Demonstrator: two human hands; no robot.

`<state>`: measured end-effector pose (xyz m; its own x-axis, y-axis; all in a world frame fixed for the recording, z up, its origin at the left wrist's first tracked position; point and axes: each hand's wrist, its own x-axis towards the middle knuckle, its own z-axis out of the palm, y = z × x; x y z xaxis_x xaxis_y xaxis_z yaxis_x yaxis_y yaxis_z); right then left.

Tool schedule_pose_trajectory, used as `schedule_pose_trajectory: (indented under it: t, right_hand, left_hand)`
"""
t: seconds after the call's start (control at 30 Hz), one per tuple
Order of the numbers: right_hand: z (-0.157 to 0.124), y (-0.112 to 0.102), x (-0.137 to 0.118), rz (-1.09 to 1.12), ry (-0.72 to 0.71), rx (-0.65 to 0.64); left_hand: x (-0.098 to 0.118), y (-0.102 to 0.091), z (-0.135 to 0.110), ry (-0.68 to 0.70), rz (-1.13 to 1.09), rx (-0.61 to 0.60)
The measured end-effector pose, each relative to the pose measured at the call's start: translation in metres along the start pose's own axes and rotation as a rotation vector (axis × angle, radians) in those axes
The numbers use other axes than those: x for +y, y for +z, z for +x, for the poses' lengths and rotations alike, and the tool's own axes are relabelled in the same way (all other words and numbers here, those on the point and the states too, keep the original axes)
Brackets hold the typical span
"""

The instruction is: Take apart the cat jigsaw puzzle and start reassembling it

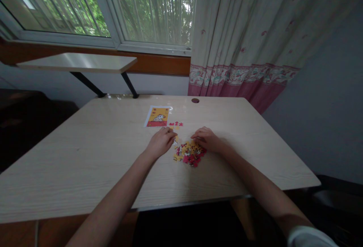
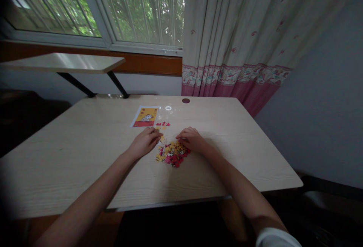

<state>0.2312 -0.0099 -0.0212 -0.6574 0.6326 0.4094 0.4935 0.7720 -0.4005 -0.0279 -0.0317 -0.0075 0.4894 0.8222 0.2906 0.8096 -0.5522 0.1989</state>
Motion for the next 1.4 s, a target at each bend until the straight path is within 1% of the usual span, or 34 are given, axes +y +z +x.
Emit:
schedule_pose_trajectory:
  t: [0.23, 0.47, 0.57, 0.9, 1.07, 1.2, 1.3, 1.4]
  right_hand:
    - [0.0, 0.001, 0.001, 0.007, -0.012, 0.001]
    - [0.0, 0.0, 0.001, 0.012, -0.009, -0.006]
    - [0.0, 0.0, 0.0, 0.019, -0.008, 0.002]
    - [0.001, -0.004, -0.005, -0.005, 0.006, -0.007]
    - [0.003, -0.004, -0.011, -0.007, -0.004, -0.009]
    - [0.007, 0.003, -0.019, -0.018, 0.017, -0.006]
    - [0.009, 0.008, -0.025, -0.023, 0.04, 0.017]
    - [0.01, 0.009, -0.026, -0.036, 0.044, 0.046]
  left_hand:
    - [0.002, -0.001, 0.002, 0.071, -0.129, -0.061]
    - [0.006, 0.004, 0.003, 0.086, -0.25, -0.034]
    - [0.008, 0.006, 0.004, 0.104, -0.304, -0.044]
    - [0.013, -0.001, 0.004, 0.14, -0.263, -0.069]
    - [0.014, 0.0, 0.005, 0.133, -0.313, -0.053]
    - [0.021, 0.001, 0.007, 0.08, -0.415, -0.058]
    - [0.026, 0.002, 0.008, 0.039, -0.459, -0.045]
    - [0.027, 0.002, 0.008, 0.034, -0.483, -0.046]
